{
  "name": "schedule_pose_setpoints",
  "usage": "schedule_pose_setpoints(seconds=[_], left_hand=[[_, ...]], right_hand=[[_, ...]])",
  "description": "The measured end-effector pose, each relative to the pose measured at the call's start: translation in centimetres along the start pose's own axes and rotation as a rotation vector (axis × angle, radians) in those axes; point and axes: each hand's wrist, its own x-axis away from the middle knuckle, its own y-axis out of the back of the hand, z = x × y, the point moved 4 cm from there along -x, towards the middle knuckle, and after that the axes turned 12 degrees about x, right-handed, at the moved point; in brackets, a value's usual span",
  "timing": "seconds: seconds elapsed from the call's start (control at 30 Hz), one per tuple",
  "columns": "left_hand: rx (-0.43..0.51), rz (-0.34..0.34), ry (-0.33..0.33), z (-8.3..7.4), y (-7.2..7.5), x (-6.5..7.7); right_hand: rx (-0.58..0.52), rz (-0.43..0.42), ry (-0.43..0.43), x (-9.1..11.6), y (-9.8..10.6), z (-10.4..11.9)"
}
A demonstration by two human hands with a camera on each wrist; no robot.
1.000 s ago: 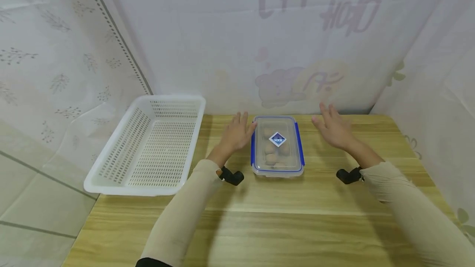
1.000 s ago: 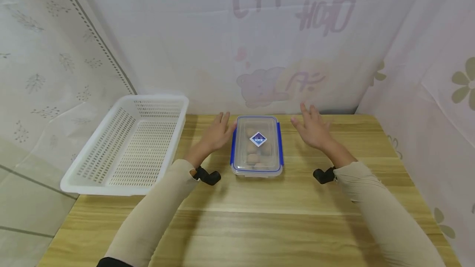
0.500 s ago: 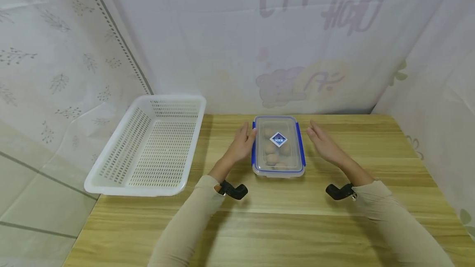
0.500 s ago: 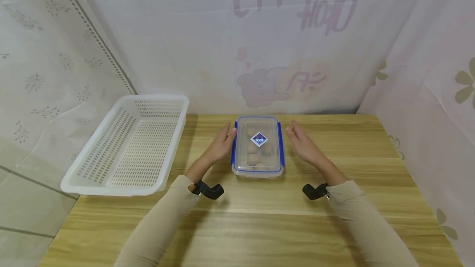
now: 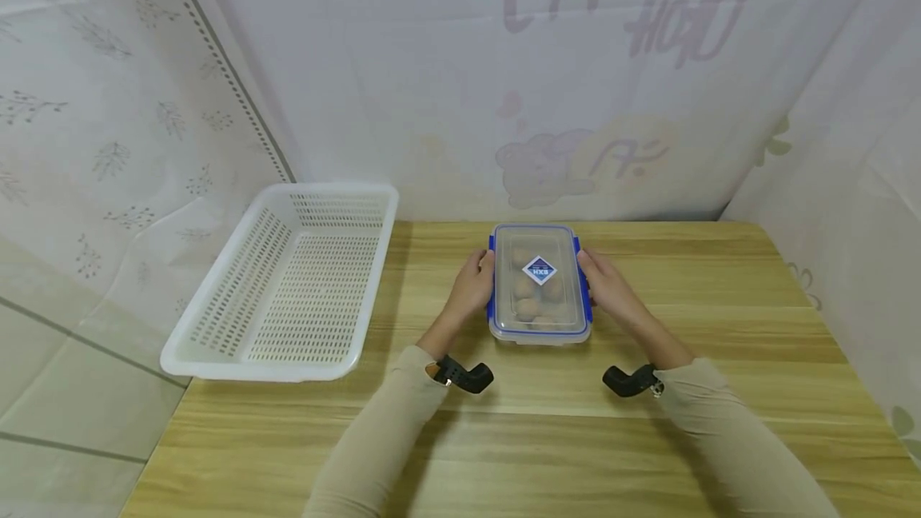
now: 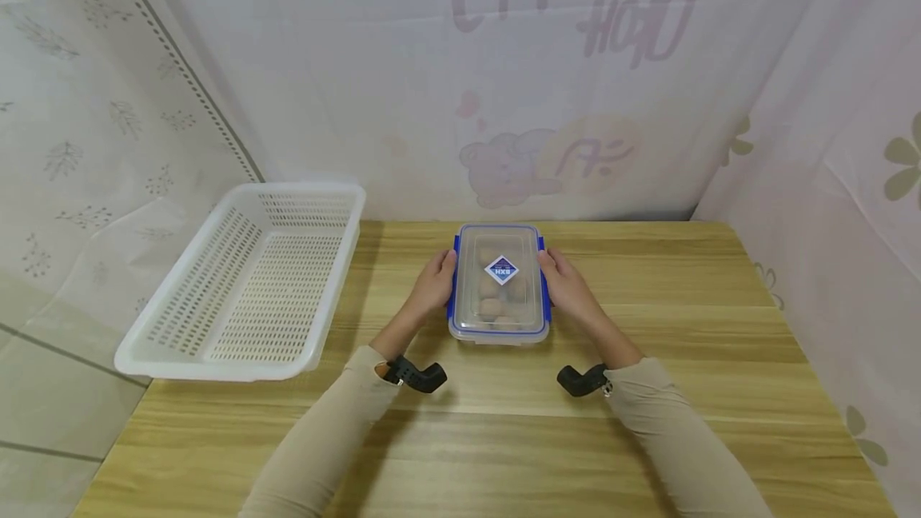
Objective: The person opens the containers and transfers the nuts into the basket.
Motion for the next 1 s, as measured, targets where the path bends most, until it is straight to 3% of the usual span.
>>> schedule_pose_setpoints(seconds=[0.3, 0.57, 1.0], left_hand=[[-0.016, -0.023, -0.023, 0.6, -0.9, 0.4], [0.066, -0.063, -0.047, 0.9, -1.3, 0.3], [0.053, -0.052, -0.051, 1.0, -1.4, 0.0]], right_hand=[[0.077, -0.117, -0.06, -0.7, -1.4, -0.5], [-0.009, -0.157, -0.104, -0.5, -2.1, -0.9], [-0.053, -0.171, -0.134, -0.5, -2.2, -0.8]])
